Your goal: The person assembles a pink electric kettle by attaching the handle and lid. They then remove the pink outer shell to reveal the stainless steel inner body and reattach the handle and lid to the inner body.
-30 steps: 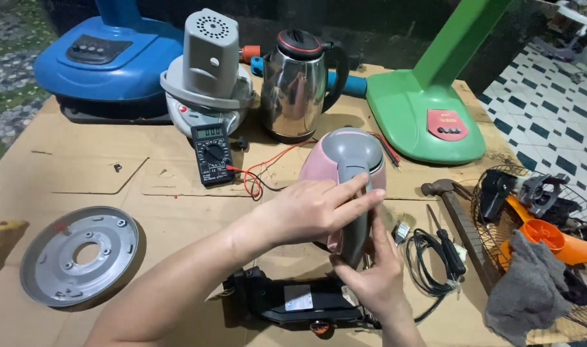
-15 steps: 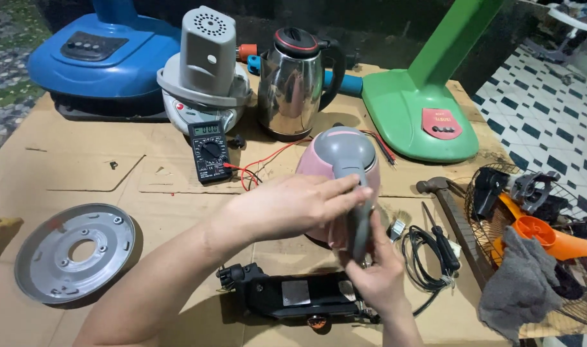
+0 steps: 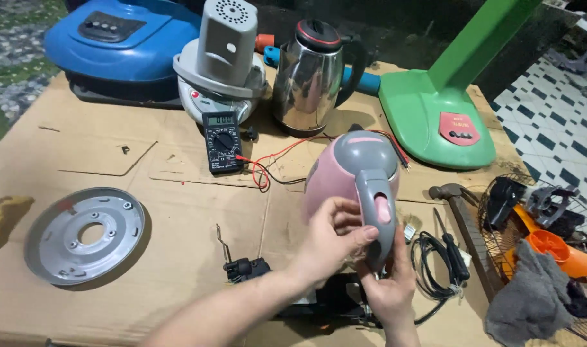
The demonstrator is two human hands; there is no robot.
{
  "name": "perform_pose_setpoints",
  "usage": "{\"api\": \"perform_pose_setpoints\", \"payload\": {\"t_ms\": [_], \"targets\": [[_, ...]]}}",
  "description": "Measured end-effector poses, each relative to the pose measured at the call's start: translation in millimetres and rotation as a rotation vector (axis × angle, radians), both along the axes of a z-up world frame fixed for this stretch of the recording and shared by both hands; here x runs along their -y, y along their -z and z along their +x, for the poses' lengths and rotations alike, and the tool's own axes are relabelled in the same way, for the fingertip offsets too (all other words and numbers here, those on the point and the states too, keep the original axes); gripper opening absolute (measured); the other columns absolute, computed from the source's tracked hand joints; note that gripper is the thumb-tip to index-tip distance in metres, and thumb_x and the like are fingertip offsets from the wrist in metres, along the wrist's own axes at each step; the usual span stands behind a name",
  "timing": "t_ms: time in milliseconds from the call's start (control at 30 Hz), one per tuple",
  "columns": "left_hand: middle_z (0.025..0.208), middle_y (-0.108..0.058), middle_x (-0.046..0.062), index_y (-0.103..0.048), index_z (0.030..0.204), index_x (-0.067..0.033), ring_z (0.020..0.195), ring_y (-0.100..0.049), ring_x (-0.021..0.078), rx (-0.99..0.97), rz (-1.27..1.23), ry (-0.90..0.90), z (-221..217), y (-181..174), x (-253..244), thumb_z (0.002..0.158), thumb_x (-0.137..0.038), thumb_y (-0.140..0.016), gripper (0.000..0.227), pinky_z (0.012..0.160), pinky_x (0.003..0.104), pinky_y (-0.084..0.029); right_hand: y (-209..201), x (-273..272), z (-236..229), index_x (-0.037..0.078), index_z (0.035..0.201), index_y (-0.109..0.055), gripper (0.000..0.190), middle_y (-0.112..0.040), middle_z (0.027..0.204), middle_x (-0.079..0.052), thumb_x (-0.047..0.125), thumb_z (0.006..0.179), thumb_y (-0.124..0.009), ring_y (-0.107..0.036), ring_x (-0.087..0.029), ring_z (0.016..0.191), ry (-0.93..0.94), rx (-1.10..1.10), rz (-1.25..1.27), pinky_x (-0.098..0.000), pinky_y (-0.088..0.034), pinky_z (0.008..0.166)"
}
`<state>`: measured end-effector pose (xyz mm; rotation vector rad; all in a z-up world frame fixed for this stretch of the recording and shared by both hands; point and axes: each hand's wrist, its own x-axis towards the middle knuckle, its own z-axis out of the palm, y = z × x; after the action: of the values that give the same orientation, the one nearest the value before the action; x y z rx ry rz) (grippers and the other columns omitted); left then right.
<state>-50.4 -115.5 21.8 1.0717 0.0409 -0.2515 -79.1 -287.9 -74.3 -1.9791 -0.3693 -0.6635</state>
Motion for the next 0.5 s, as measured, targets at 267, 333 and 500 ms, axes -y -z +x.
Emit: {"api": "perform_pose_setpoints", "payload": {"t_ms": [267, 333, 500], "targets": [[0.113, -0.072, 0.005, -0.059, 0.121, -0.0094, 0.104, -0.068, 0.0149, 0.114, 0.136, -0.070, -12, 13, 62, 0.072, -0.028, -0.083, 0.058, 0.093, 0.030, -0.055, 1, 17, -6, -0.008, 0.158, -0.026, 0.091, -0.045, 0.150, -0.027, 0.008, 0.081, -0.072, -0.050, -0.037, 0.138, 0.006, -0.034, 0.069, -0.0444, -0.042, 0.119], [0.112, -0.072, 0.003, -0.060, 0.117, -0.0115, 0.103, -0.067, 0.0162, 0.187, 0.231, -0.129, -10, 21, 72, 0.075, -0.031, -0.082, 0.051, 0.091, 0.032, -0.054, -28, 24, -11, -0.008, 0.156, -0.031, 0.083, -0.041, 0.157, -0.027, 0.018, 0.086, -0.068, -0.044, -0.037, 0.146, 0.076, -0.018, -0.080, -0.0437, -0.038, 0.121], [0.114, -0.069, 0.002, -0.055, 0.120, -0.0115, 0.107, -0.064, 0.0156, 0.211, 0.298, -0.094, -6, 21, 82, 0.072, -0.039, -0.079, 0.060, 0.090, 0.031, -0.049, -107, 30, -26, -0.008, 0.141, -0.053, 0.059, -0.040, 0.157, -0.031, 0.003, 0.084, -0.068, -0.048, -0.041, 0.145, 0.034, 0.199, -0.429, -0.0508, -0.043, 0.124]]}}
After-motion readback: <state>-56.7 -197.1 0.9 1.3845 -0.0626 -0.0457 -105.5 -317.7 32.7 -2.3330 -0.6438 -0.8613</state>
